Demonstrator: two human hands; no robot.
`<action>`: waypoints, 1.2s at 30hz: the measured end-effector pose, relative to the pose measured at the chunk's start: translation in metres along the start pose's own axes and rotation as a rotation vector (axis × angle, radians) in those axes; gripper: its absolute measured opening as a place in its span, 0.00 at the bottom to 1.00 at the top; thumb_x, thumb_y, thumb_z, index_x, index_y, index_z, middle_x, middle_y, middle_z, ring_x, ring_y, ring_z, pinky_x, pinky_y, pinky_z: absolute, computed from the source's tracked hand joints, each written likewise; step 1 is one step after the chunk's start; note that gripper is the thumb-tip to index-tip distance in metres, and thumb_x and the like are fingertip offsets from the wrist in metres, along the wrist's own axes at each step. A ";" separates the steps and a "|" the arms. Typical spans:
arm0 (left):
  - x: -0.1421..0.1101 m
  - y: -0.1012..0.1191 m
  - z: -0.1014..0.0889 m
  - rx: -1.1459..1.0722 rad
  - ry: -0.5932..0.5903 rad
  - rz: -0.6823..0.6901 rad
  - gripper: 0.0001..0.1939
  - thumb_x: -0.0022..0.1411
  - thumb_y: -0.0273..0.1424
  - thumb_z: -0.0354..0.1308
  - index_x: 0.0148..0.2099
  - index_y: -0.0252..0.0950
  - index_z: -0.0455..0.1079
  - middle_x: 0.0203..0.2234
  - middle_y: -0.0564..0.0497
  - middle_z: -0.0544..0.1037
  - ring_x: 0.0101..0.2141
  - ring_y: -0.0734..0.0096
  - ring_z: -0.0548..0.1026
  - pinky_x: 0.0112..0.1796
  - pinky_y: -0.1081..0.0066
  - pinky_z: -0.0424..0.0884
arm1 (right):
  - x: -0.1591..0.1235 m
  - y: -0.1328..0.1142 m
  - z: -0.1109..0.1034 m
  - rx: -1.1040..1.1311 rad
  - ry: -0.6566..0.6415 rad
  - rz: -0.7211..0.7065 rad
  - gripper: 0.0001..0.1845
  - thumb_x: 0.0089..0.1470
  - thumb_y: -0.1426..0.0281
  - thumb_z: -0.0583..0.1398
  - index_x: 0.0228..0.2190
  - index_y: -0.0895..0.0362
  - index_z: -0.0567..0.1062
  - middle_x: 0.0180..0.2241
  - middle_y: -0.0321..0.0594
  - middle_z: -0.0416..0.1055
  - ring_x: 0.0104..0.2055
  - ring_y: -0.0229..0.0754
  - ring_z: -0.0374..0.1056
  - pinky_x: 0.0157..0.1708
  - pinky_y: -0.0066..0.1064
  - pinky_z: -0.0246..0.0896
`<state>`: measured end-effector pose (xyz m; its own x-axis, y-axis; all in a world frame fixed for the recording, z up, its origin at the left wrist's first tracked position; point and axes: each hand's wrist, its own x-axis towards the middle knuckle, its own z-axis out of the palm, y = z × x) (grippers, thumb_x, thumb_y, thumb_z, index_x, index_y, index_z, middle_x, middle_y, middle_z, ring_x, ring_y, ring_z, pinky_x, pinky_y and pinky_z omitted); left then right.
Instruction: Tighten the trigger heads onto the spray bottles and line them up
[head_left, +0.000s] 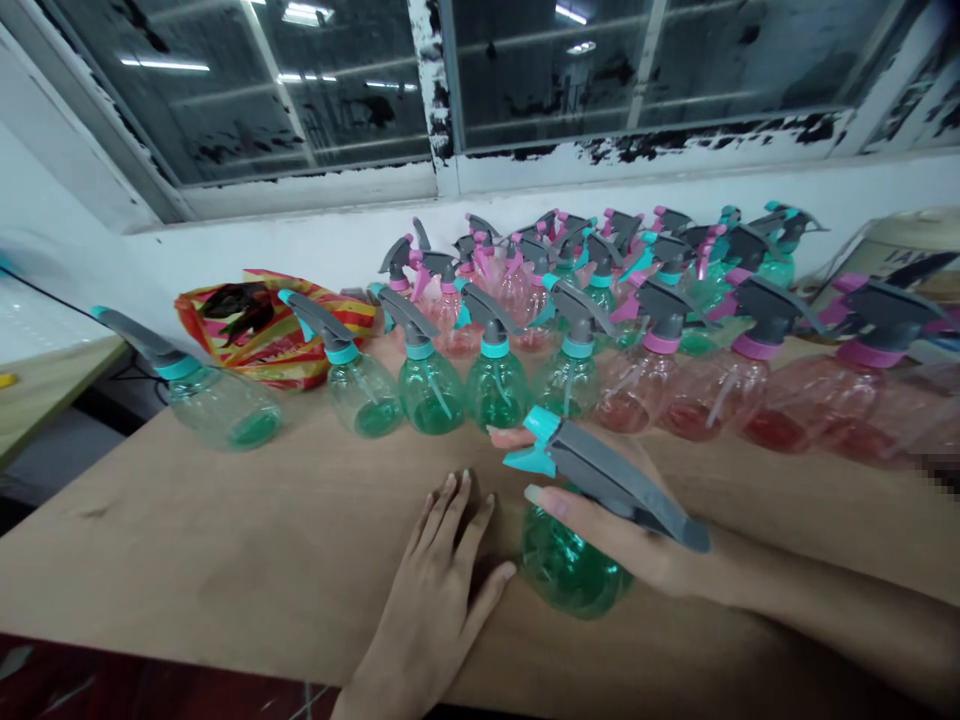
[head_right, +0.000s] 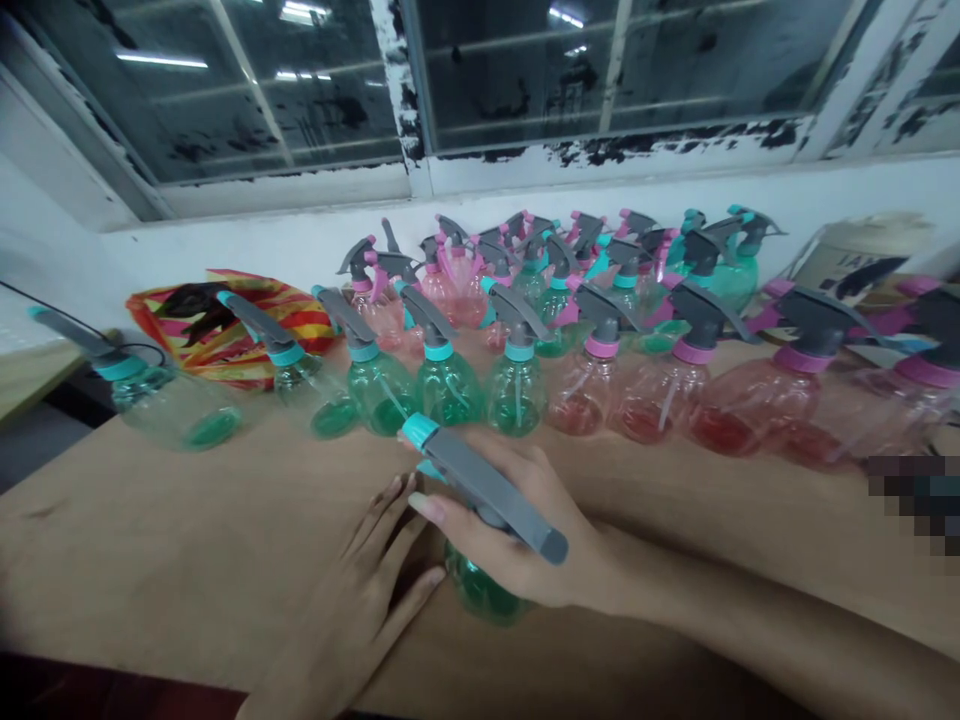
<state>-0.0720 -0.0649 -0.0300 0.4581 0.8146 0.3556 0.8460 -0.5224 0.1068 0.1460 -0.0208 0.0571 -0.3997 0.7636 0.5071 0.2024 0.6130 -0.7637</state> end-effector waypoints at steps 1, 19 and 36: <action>0.000 0.000 0.000 0.007 -0.005 0.005 0.32 0.68 0.41 0.50 0.69 0.37 0.47 0.67 0.38 0.54 0.64 0.48 0.54 0.56 0.46 0.64 | 0.000 -0.001 0.000 -0.006 -0.005 0.010 0.15 0.57 0.66 0.59 0.46 0.52 0.74 0.32 0.38 0.75 0.37 0.44 0.74 0.37 0.36 0.72; 0.002 0.004 -0.005 0.078 -0.007 0.004 0.29 0.70 0.39 0.50 0.68 0.34 0.50 0.65 0.37 0.57 0.64 0.51 0.57 0.56 0.49 0.66 | 0.001 -0.003 0.000 0.064 0.008 -0.016 0.01 0.56 0.70 0.60 0.32 0.53 0.71 0.27 0.31 0.70 0.28 0.35 0.69 0.28 0.28 0.66; 0.001 0.003 -0.004 0.125 0.010 0.034 0.28 0.69 0.39 0.50 0.65 0.32 0.54 0.65 0.36 0.58 0.63 0.50 0.58 0.55 0.49 0.67 | -0.003 0.001 -0.001 0.054 -0.018 -0.007 0.17 0.56 0.69 0.60 0.48 0.48 0.74 0.37 0.36 0.76 0.37 0.42 0.74 0.38 0.34 0.71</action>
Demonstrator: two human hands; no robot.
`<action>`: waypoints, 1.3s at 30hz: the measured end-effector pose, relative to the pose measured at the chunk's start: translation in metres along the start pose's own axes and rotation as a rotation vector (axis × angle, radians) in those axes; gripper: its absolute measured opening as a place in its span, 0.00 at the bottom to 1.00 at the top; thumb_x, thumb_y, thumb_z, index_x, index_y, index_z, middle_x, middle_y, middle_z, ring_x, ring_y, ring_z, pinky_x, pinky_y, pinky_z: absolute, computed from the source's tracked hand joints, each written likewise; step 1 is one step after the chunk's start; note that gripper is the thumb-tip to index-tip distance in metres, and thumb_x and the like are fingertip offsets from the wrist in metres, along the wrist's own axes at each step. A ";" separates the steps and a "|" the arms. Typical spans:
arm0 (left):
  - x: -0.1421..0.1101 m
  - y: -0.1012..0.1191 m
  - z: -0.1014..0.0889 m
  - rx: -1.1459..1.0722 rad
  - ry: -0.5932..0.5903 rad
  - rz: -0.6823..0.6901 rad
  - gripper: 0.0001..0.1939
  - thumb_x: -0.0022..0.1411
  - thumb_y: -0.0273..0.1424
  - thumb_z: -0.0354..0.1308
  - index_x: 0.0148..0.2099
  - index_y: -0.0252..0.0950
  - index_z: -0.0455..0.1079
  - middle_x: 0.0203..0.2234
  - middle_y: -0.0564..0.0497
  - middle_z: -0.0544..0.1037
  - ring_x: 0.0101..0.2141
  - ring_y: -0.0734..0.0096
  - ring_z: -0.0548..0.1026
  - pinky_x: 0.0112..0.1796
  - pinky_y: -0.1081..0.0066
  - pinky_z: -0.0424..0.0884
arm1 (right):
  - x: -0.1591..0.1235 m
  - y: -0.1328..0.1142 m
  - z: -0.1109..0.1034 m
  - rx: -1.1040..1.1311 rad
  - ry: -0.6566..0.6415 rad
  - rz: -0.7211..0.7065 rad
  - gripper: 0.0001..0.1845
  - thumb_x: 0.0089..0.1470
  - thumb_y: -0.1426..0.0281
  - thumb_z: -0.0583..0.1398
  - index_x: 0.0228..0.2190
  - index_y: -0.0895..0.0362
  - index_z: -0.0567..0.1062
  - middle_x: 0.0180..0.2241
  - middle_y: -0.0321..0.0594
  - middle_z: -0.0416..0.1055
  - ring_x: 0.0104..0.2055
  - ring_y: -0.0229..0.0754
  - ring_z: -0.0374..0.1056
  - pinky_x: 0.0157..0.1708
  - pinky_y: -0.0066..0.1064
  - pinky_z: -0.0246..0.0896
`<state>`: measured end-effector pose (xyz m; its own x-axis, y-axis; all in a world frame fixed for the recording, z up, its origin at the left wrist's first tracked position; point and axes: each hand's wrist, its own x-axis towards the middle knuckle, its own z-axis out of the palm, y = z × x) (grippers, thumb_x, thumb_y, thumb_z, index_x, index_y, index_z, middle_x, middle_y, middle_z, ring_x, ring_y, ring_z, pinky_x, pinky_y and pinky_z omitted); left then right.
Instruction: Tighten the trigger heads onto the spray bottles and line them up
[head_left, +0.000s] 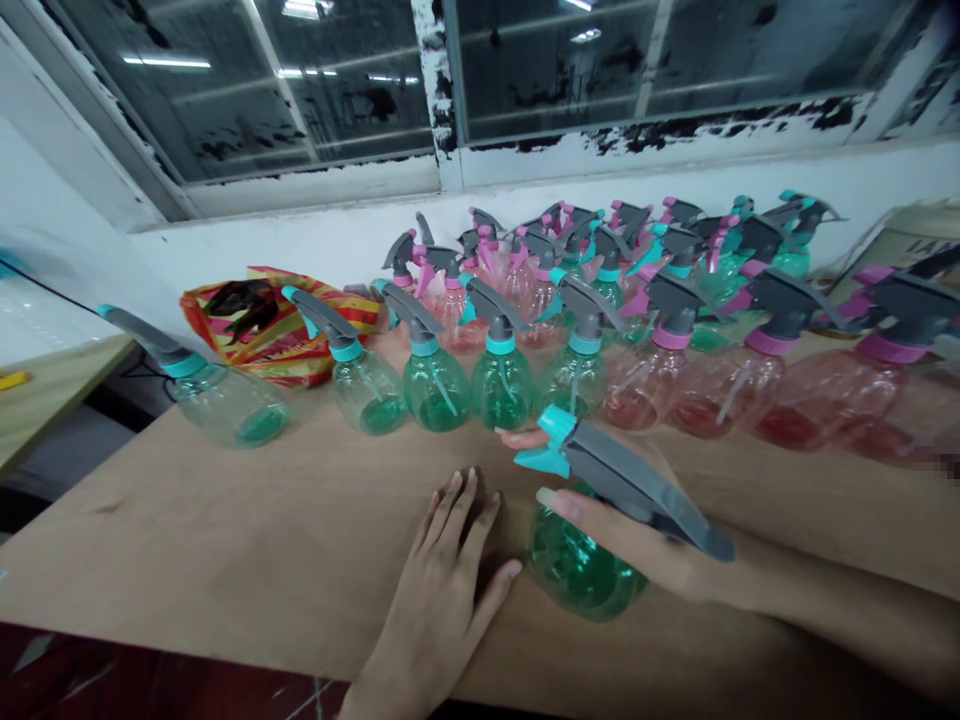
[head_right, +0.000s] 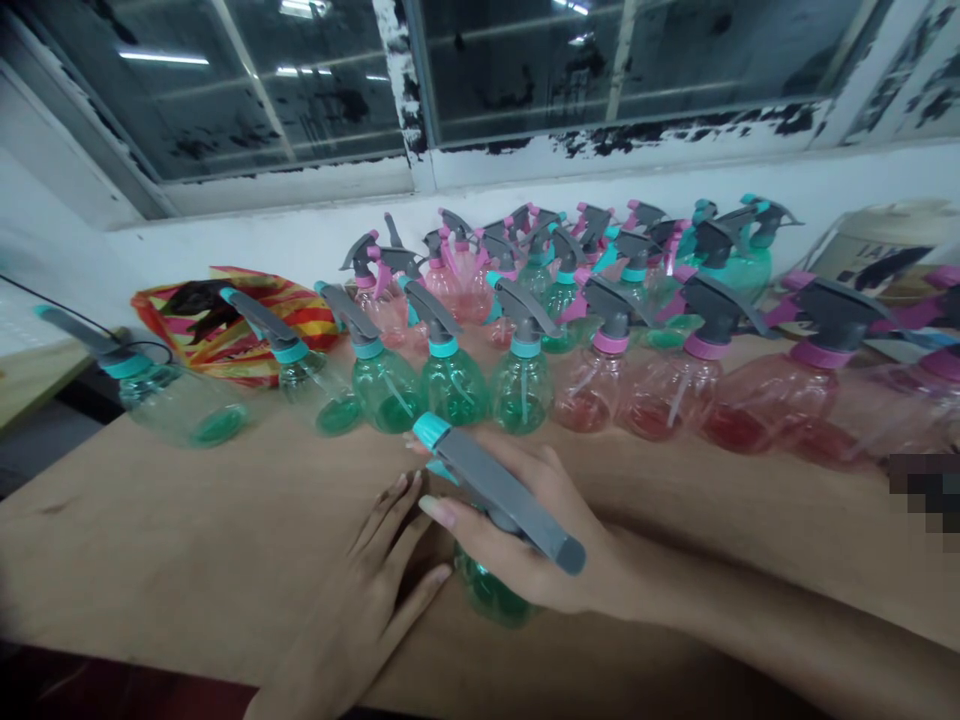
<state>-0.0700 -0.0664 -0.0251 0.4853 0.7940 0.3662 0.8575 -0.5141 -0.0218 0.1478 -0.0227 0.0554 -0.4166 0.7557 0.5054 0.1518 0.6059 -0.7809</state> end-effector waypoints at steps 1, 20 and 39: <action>0.000 0.000 0.000 0.000 -0.002 0.000 0.27 0.69 0.39 0.50 0.65 0.32 0.54 0.65 0.36 0.58 0.63 0.50 0.58 0.54 0.49 0.68 | 0.000 0.000 0.000 -0.010 0.004 -0.003 0.17 0.56 0.69 0.60 0.48 0.49 0.74 0.35 0.36 0.76 0.35 0.41 0.73 0.36 0.34 0.70; 0.001 0.002 0.000 -0.005 -0.008 -0.002 0.28 0.69 0.39 0.51 0.66 0.31 0.53 0.65 0.36 0.57 0.64 0.51 0.56 0.56 0.50 0.66 | 0.001 -0.002 -0.002 0.027 -0.030 -0.002 0.11 0.56 0.71 0.59 0.42 0.52 0.74 0.35 0.36 0.75 0.33 0.40 0.73 0.35 0.33 0.70; -0.001 0.002 0.000 -0.021 -0.019 -0.016 0.30 0.69 0.38 0.51 0.67 0.32 0.50 0.65 0.36 0.57 0.64 0.51 0.56 0.56 0.50 0.65 | -0.001 -0.003 0.000 -0.089 0.012 0.037 0.16 0.56 0.66 0.59 0.47 0.50 0.73 0.30 0.36 0.74 0.28 0.41 0.71 0.30 0.34 0.70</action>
<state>-0.0689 -0.0678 -0.0255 0.4750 0.8080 0.3487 0.8614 -0.5078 0.0033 0.1477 -0.0253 0.0567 -0.3987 0.7803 0.4819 0.2455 0.5971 -0.7637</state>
